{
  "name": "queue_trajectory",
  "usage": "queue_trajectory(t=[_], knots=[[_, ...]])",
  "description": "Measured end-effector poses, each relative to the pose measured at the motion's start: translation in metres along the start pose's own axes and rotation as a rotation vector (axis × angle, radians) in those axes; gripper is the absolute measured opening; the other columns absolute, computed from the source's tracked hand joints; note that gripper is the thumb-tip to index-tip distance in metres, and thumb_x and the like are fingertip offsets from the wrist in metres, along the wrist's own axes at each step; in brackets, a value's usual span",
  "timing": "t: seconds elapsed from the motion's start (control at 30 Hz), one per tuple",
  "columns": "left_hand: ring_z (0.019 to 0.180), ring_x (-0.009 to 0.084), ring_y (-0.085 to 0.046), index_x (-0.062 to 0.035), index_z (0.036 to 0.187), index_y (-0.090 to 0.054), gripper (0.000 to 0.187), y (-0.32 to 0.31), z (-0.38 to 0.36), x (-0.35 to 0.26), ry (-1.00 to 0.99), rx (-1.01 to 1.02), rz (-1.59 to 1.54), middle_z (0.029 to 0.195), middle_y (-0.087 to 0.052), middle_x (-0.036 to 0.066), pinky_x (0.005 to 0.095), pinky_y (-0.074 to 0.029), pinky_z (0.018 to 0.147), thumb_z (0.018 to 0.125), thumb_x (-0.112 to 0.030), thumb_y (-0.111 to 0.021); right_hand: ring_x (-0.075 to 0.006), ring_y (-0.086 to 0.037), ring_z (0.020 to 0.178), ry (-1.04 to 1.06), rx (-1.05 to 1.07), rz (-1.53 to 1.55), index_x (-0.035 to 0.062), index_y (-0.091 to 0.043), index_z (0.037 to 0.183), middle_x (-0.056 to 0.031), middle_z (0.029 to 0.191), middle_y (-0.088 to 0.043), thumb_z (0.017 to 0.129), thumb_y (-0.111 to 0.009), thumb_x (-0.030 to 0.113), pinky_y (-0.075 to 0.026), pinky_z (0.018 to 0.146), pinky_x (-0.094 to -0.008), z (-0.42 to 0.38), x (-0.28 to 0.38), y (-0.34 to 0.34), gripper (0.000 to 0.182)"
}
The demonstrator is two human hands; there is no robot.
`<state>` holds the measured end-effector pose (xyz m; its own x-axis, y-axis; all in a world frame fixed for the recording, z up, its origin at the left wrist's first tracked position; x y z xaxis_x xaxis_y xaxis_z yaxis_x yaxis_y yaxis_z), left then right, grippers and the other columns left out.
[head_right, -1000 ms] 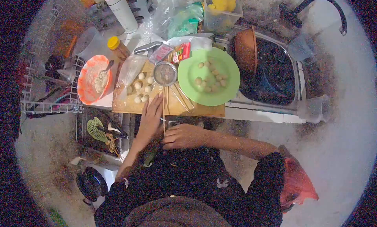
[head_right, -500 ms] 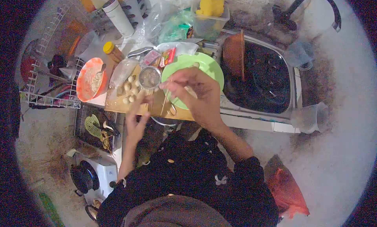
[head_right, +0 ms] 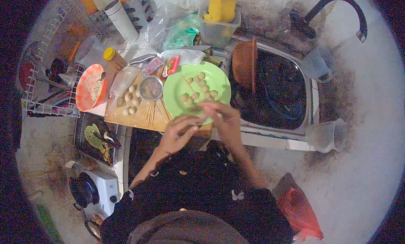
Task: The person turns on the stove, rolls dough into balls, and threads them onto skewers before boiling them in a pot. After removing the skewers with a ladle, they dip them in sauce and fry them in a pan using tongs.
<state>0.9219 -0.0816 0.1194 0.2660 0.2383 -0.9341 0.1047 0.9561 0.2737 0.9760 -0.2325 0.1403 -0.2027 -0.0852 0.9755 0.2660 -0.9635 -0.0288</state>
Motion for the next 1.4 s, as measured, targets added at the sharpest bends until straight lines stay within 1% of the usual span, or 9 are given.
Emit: queue_trajectory(t=[0.17, 0.2, 0.4, 0.63, 0.83, 1.0, 1.1, 1.3, 1.4], knots=[[0.107, 0.0305, -0.046, -0.0037, 0.116, -0.047, 0.050, 0.032, -0.009, 0.023, -0.057, -0.360, 0.419, 0.114, -0.049, 0.014, 0.0378, -0.034, 0.091, 0.072, -0.017, -0.067, -0.0096, -0.057, 0.064, 0.044, 0.065, -0.648, 0.0054, -0.064, 0.093, -0.0045, 0.075, -0.062, 0.080, -0.059, 0.010, -0.044, 0.056, -0.0233, 0.028, 0.031, 0.045, 0.016], [0.115, 0.0334, -0.039, -0.0009, 0.125, -0.035, 0.069, 0.037, -0.011, 0.025, 0.001, -0.301, 0.450, 0.125, -0.040, 0.018, 0.0397, -0.031, 0.096, 0.069, -0.022, -0.070, -0.0114, -0.058, 0.062, 0.129, 0.119, -0.875, 0.0096, -0.065, 0.093, -0.0045, 0.073, -0.061, 0.079, -0.059, 0.011, -0.044, 0.054, -0.0250, 0.031, 0.035, 0.045, 0.016], [0.127, 0.0353, -0.020, 0.0043, 0.133, -0.013, 0.093, 0.034, -0.009, 0.035, 0.055, -0.140, 0.571, 0.138, -0.016, 0.023, 0.0425, -0.020, 0.103, 0.068, -0.033, -0.069, -0.0207, -0.060, 0.064, 0.293, 0.404, -1.362, 0.0151, -0.064, 0.082, -0.0044, 0.070, -0.057, 0.074, -0.053, 0.015, -0.047, 0.051, -0.0342, 0.040, 0.032, 0.027, 0.013], [0.128, 0.0346, -0.018, 0.0048, 0.132, -0.015, 0.091, 0.032, -0.011, 0.038, 0.091, -0.150, 0.588, 0.139, -0.016, 0.022, 0.0445, -0.018, 0.103, 0.069, -0.033, -0.068, -0.0185, -0.059, 0.059, 0.406, 0.467, -1.512, 0.0213, -0.065, 0.085, -0.0010, 0.067, -0.055, 0.073, -0.055, 0.021, -0.047, 0.047, -0.0305, 0.043, 0.026, 0.011, 0.015], [0.129, 0.0333, -0.017, 0.0041, 0.132, -0.018, 0.087, 0.032, -0.009, 0.035, 0.118, -0.132, 0.615, 0.139, -0.017, 0.019, 0.0457, -0.016, 0.104, 0.071, -0.035, -0.066, -0.0202, -0.061, 0.064, 0.322, 0.525, -1.522, 0.0151, -0.062, 0.082, -0.0041, 0.071, -0.057, 0.073, -0.053, 0.014, -0.049, 0.050, -0.0332, 0.047, 0.038, 0.010, 0.013], [0.113, 0.0320, -0.038, -0.0008, 0.117, -0.044, 0.050, 0.037, 0.000, 0.038, -0.010, -0.170, 0.715, 0.120, -0.043, 0.014, 0.0436, -0.023, 0.100, 0.076, -0.023, -0.061, -0.0209, -0.062, 0.064, 0.329, 0.558, -1.526, 0.0142, -0.063, 0.083, -0.0044, 0.072, -0.057, 0.073, -0.053, 0.013, -0.049, 0.050, -0.0340, 0.049, 0.035, 0.007, 0.015], [0.106, 0.0297, -0.042, -0.0032, 0.111, -0.050, 0.040, 0.044, 0.011, 0.031, -0.021, -0.127, 0.685, 0.109, -0.049, 0.012, 0.0450, -0.025, 0.098, 0.074, -0.016, -0.061, -0.0210, -0.061, 0.064, 0.354, 0.586, -1.554, 0.0144, -0.063, 0.083, -0.0050, 0.072, -0.057, 0.071, -0.054, 0.013, -0.049, 0.050, -0.0344, 0.051, 0.036, 0.005, 0.015], [0.105, 0.0271, -0.043, -0.0032, 0.109, -0.053, 0.037, 0.042, 0.012, 0.037, 0.003, -0.125, 0.746, 0.109, -0.050, 0.010, 0.0436, -0.025, 0.097, 0.075, -0.016, -0.059, -0.0226, -0.061, 0.063, 0.483, 0.578, -1.512, 0.0097, -0.061, 0.071, -0.0073, 0.066, -0.056, 0.067, -0.055, 0.013, -0.048, 0.050, -0.0355, 0.061, 0.031, -0.001, 0.008], [0.106, 0.0258, -0.042, -0.0043, 0.109, -0.053, 0.036, 0.036, 0.010, 0.038, -0.008, -0.146, 0.814, 0.109, -0.049, 0.009, 0.0452, -0.022, 0.099, 0.075, -0.016, -0.059, -0.0220, -0.060, 0.063, 0.531, 0.630, -1.505, 0.0124, -0.063, 0.075, -0.0051, 0.065, -0.056, 0.066, -0.056, 0.014, -0.047, 0.051, -0.0337, 0.068, 0.032, -0.008, 0.011]])
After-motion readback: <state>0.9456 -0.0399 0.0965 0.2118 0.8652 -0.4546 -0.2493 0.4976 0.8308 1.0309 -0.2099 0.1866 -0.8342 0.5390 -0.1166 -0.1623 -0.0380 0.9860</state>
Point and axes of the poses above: each hand's wrist, its own z-axis towards the middle knuckle, its own y-axis out of the back of the hand, x = y × z, the point moved 1 cm from there along z, towards the middle knuckle
